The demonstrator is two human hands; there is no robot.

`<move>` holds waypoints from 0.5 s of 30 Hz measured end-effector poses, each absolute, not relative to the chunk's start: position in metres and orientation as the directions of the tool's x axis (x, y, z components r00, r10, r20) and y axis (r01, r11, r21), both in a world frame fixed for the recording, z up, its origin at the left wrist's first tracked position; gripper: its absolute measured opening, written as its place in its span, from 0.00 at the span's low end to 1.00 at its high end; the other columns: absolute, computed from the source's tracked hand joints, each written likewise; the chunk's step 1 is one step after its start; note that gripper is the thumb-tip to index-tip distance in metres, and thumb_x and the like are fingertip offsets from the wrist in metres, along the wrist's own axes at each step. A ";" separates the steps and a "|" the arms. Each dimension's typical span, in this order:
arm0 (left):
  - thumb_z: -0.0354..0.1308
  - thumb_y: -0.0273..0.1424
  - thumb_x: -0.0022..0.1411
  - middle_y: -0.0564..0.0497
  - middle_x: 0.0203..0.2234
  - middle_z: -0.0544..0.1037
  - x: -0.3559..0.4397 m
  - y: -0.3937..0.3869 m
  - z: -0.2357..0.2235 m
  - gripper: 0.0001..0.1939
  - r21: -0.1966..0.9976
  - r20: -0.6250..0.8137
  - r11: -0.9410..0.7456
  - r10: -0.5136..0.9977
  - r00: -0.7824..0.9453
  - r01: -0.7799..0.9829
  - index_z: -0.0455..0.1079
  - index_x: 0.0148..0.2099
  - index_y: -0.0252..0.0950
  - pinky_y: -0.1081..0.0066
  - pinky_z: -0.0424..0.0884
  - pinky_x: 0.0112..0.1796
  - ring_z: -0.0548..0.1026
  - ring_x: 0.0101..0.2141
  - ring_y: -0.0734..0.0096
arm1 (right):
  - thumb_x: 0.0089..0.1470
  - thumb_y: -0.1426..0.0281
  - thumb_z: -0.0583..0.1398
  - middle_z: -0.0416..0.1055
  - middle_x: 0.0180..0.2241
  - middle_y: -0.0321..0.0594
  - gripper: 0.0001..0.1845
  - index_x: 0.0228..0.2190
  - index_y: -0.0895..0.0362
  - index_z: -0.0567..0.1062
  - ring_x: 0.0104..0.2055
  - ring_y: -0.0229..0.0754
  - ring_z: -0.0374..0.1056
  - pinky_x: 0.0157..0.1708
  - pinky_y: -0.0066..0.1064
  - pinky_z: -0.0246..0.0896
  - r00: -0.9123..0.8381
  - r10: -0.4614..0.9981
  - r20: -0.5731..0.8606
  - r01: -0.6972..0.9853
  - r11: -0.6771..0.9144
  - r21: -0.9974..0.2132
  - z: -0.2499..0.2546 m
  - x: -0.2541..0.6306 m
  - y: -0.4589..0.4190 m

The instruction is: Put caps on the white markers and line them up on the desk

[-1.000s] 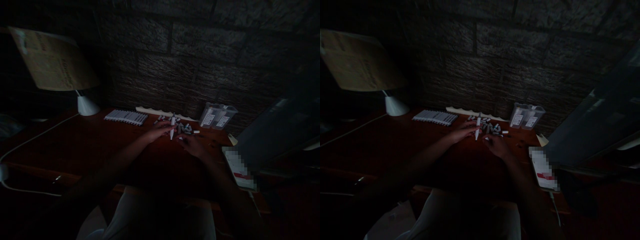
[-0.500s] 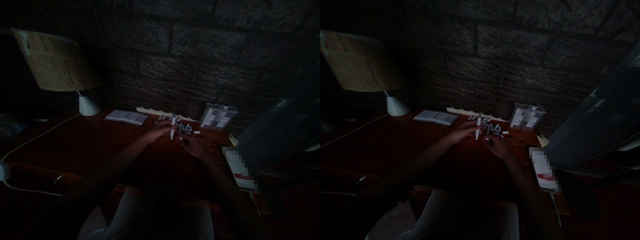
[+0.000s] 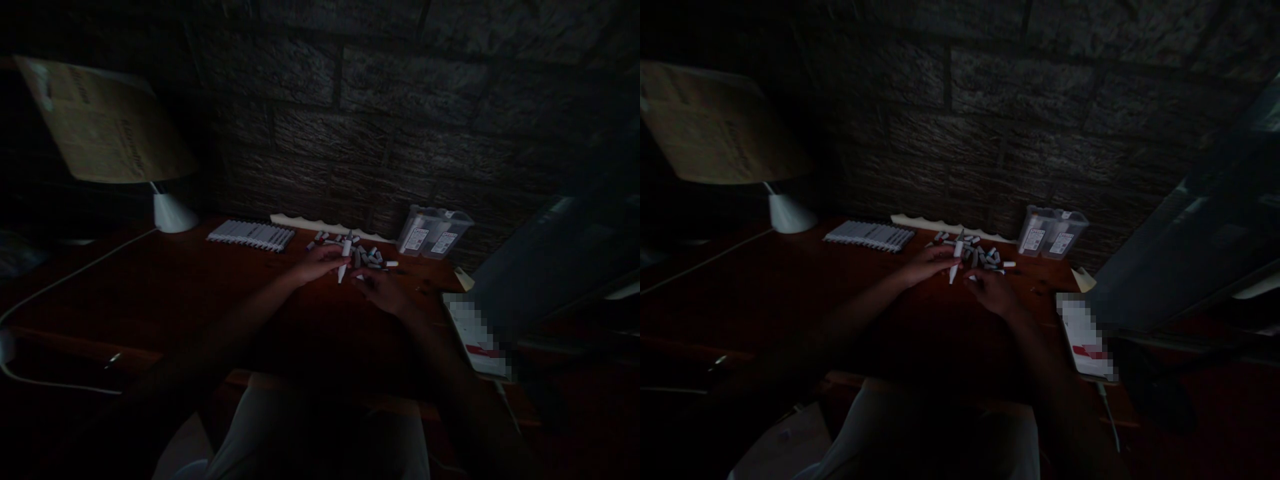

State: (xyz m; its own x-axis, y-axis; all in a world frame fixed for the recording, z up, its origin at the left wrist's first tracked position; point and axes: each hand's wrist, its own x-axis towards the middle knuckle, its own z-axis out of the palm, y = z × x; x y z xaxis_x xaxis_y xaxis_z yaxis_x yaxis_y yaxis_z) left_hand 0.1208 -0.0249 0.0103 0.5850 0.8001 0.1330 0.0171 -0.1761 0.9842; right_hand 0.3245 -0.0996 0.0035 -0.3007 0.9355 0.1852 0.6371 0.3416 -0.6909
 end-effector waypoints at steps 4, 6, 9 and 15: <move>0.63 0.41 0.59 0.50 0.32 0.78 0.123 -0.027 0.007 0.15 0.969 0.150 -0.240 0.755 0.638 0.056 0.73 0.40 0.34 0.73 0.64 0.30 0.72 0.29 0.74 | 0.61 0.63 0.56 0.74 0.29 0.37 0.15 0.42 0.56 0.78 0.26 0.37 0.67 0.29 0.29 0.60 -0.302 0.935 0.188 0.635 0.344 -0.692 0.000 0.325 -0.098; 0.62 0.40 0.60 0.51 0.31 0.78 0.124 -0.027 0.006 0.14 0.964 0.156 -0.257 0.752 0.640 0.067 0.73 0.40 0.33 0.73 0.64 0.30 0.71 0.29 0.74 | 0.60 0.63 0.56 0.74 0.30 0.38 0.14 0.41 0.56 0.78 0.28 0.38 0.68 0.30 0.29 0.60 -0.308 0.929 0.204 0.630 0.360 -0.688 0.000 0.325 -0.097; 0.62 0.40 0.60 0.50 0.32 0.78 0.123 -0.025 0.005 0.15 0.965 0.163 -0.255 0.756 0.634 0.056 0.73 0.41 0.33 0.72 0.65 0.31 0.73 0.31 0.72 | 0.60 0.63 0.56 0.74 0.30 0.38 0.14 0.41 0.55 0.78 0.29 0.38 0.68 0.31 0.29 0.60 -0.318 0.922 0.219 0.626 0.378 -0.682 0.002 0.325 -0.098; 0.62 0.42 0.60 0.50 0.33 0.79 0.122 -0.024 0.006 0.16 0.968 0.157 -0.246 0.751 0.641 0.051 0.72 0.41 0.33 0.73 0.65 0.30 0.73 0.30 0.72 | 0.61 0.62 0.56 0.74 0.30 0.37 0.15 0.42 0.56 0.78 0.25 0.37 0.66 0.28 0.29 0.59 -0.307 0.933 0.187 0.627 0.347 -0.698 0.002 0.324 -0.098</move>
